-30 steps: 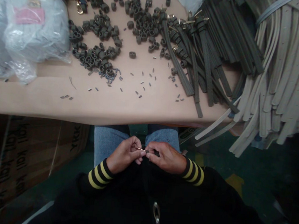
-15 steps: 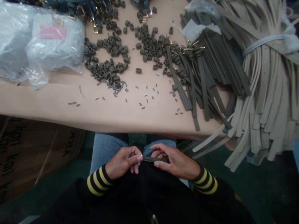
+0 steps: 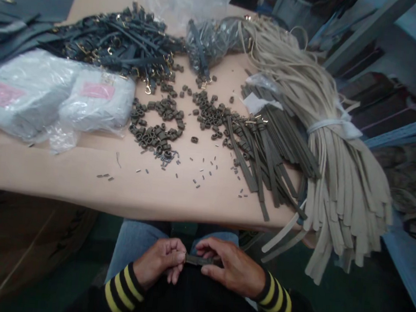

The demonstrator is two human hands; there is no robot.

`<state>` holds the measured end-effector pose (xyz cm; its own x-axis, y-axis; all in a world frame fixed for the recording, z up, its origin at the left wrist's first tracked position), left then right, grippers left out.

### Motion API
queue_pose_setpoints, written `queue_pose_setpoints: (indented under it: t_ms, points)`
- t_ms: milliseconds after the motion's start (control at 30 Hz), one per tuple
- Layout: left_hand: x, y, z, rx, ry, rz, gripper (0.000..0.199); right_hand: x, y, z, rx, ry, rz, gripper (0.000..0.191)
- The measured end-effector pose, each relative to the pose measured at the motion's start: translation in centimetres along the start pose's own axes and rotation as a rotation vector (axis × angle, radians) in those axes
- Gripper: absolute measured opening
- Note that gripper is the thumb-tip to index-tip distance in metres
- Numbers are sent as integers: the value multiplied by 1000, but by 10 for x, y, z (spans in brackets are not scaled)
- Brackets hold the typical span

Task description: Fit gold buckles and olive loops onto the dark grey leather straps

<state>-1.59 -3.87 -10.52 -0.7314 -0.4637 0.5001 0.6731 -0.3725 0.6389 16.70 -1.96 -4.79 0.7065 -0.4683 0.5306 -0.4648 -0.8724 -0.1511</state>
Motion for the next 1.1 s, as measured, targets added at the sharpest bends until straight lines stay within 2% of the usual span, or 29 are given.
queue_pose_setpoints:
  t_ms: [133,233,333,433,467,533,600,633,733,833,967,1100]
  points:
    - [-1,-2,-3,38,59,-1,42,1,-8,-11,143,141,-41,12]
    - [-1,5,3,44,97,-36,44,-4,-8,-28,211,148,-85,11]
    - [3,15,27,88,202,-10,44,-7,-21,-55,364,78,-24,19]
    - [8,21,61,145,331,80,40,-10,-56,-84,446,-60,51,30]
    - [9,21,71,163,370,116,39,-14,-71,-91,454,-104,95,29]
    - [9,19,87,193,430,178,36,-28,-102,-101,539,-128,304,16]
    - [7,16,95,212,464,212,35,-52,-128,-103,724,-74,524,14]
    - [5,15,96,220,470,223,35,-66,-138,-102,817,-40,550,15]
    - [2,13,94,247,476,254,35,-106,-153,-96,962,36,521,15]
    - [2,13,91,261,479,275,35,-128,-159,-91,971,75,488,14]
    - [3,14,92,251,475,281,34,-134,-169,-92,946,112,435,13]
    - [2,14,90,243,481,279,33,-125,-178,-93,880,103,372,14]
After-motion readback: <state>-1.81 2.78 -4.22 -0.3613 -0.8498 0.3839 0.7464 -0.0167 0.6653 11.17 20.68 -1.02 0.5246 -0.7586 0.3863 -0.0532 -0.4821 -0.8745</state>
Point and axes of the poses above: each hand's wrist, its own x-axis away from the middle knuckle, its own y-axis out of the palm, z = x × y, the point moved 1 cm from there along -x, towards the middle knuckle, and after that the axes turned 14 degrees about -z, right-handed, at the moved point
